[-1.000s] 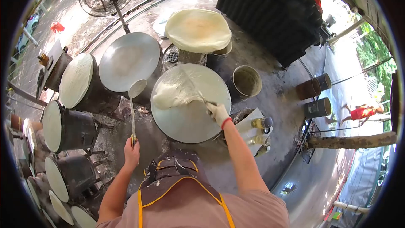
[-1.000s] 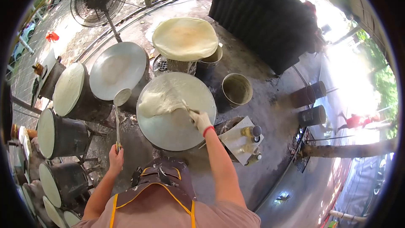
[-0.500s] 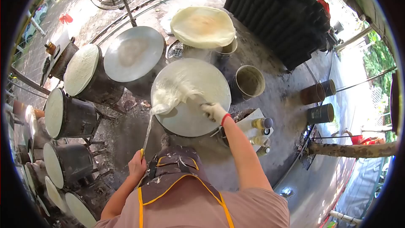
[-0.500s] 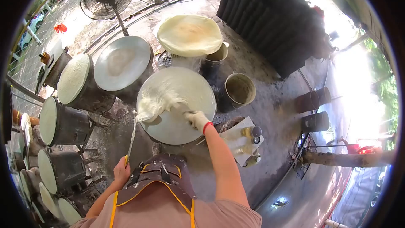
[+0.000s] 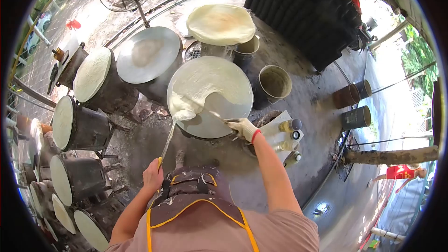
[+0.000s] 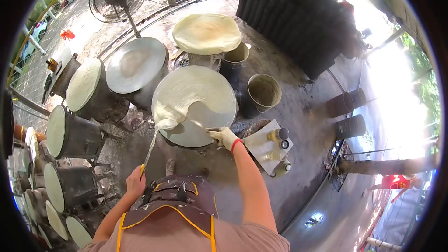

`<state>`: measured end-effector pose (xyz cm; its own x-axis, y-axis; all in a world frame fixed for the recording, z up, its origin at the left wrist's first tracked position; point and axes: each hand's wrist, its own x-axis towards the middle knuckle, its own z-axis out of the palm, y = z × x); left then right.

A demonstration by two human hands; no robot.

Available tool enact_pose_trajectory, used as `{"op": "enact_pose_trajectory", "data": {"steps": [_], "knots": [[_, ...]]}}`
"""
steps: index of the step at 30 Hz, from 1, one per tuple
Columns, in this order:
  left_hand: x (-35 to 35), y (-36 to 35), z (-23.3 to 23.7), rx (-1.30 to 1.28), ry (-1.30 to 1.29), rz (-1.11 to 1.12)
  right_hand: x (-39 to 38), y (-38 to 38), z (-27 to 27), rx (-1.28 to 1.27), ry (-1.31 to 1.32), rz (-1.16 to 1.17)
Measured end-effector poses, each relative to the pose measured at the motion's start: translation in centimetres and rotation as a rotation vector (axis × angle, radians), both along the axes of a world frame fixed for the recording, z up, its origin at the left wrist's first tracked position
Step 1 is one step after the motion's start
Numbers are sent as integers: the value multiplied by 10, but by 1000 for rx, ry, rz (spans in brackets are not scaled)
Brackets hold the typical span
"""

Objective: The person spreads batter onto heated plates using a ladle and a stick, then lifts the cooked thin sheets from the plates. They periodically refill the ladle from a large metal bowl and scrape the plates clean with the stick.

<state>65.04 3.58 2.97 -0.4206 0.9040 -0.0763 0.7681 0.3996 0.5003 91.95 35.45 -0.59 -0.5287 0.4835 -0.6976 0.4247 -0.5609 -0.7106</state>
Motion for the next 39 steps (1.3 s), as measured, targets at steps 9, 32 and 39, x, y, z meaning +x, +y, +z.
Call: {"op": "enact_pose_trajectory", "data": {"steps": [9, 32, 39], "knots": [[-58, 5, 8, 232, -190, -176, -15, -129, -27, -81, 155, -447], [-261, -128, 23, 158, -1403, 261, -279, -236, -79, 339, -412, -1006], [-223, -123, 42, 112, -1528, 299, -235, -266, -113, 643, -527, -689]]}}
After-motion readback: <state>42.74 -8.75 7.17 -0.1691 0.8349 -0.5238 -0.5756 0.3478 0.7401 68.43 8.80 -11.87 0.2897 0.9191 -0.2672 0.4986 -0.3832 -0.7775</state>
